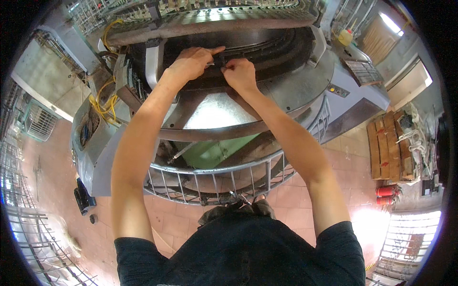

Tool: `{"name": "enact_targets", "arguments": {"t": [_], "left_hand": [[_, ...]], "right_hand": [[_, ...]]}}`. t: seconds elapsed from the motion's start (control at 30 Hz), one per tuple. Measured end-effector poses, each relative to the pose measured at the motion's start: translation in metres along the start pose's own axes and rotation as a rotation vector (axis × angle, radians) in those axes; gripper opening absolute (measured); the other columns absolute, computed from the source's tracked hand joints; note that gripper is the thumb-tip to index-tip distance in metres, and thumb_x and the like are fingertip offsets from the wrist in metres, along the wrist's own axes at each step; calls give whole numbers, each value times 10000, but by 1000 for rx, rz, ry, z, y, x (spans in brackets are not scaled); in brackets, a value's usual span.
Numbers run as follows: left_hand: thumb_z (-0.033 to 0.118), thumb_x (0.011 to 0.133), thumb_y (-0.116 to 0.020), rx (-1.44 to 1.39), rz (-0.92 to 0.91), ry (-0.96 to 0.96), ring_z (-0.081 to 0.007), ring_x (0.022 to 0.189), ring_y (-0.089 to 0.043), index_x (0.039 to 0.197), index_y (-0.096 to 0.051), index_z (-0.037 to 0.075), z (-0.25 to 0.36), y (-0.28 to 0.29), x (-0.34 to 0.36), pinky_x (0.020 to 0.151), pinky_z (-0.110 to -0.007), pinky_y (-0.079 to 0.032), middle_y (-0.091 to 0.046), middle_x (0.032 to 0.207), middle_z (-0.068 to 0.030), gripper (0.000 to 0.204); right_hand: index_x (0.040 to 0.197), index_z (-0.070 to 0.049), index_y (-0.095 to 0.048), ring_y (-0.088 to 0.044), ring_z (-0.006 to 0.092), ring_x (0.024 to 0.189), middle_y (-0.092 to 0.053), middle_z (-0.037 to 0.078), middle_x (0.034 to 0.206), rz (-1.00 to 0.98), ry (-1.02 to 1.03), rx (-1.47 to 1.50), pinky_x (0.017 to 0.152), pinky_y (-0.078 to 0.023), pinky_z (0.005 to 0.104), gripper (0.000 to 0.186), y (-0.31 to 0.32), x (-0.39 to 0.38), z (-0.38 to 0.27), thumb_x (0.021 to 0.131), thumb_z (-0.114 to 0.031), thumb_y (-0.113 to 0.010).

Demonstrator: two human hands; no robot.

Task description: The person repeatedly inserts and removes small metal strips into slots on a circular industrial machine. They handle the strips one at a time, occasionally pausing to reposition them before continuing the insertion process.

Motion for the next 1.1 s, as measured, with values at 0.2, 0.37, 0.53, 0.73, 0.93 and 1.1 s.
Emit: {"name": "enact_targets", "arguments": {"t": [0.2,0.37,0.53,0.73,0.93,1.1], "left_hand": [[-70,847,-614,80,216,73,-375,1074,-667,1426,-568,195,-10,22,4,929,-480,-547,-710,1162,-154,638],[-22,844,-639,199,342,-14,-356,1127,-650,1303,-640,98,-17,27,5,941,-492,-533,-678,1245,-150,475],[-20,828,-648,177,375,67,-364,1135,-645,1213,-695,79,-18,23,13,931,-485,-535,-669,1271,-147,400],[-61,814,-645,24,295,118,-360,1062,-686,1114,-716,20,-1,29,-3,877,-460,-558,-674,1278,-153,319],[-105,860,-639,-951,557,376,-230,953,-731,1068,-682,-77,11,29,-43,783,-320,-584,-719,1146,-159,214],[-74,915,-642,-1522,636,518,-246,910,-730,1024,-683,-78,10,11,-52,830,-348,-614,-708,1022,-153,116]], "right_hand": [[823,-53,-792,-712,375,757,-734,179,790,264,46,92,722,-565,433,106,-15,37,2,790,-140,-740],[796,-53,-787,-710,370,714,-727,174,751,402,21,194,676,-566,428,178,-24,59,3,779,-225,-826],[841,-85,-799,-722,348,758,-739,161,789,352,14,10,701,-567,415,321,-7,58,-6,789,-400,-835],[887,-112,-794,-724,326,754,-760,144,859,240,-71,-189,668,-556,420,347,11,64,-8,825,-453,-799],[1018,-58,-714,-684,201,727,-767,130,956,-128,-351,1048,599,-497,369,117,-13,71,-2,938,-141,-702],[1030,-40,-693,-648,161,763,-761,135,1025,-161,-237,1127,655,-478,308,79,-5,78,-10,968,-70,-655]]}}
Point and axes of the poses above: each hand's wrist, its own x-axis towards the middle knuckle, its own y-axis out of the back of the hand, z = x × y, the point moved 5 cm from there along x, towards the middle knuckle
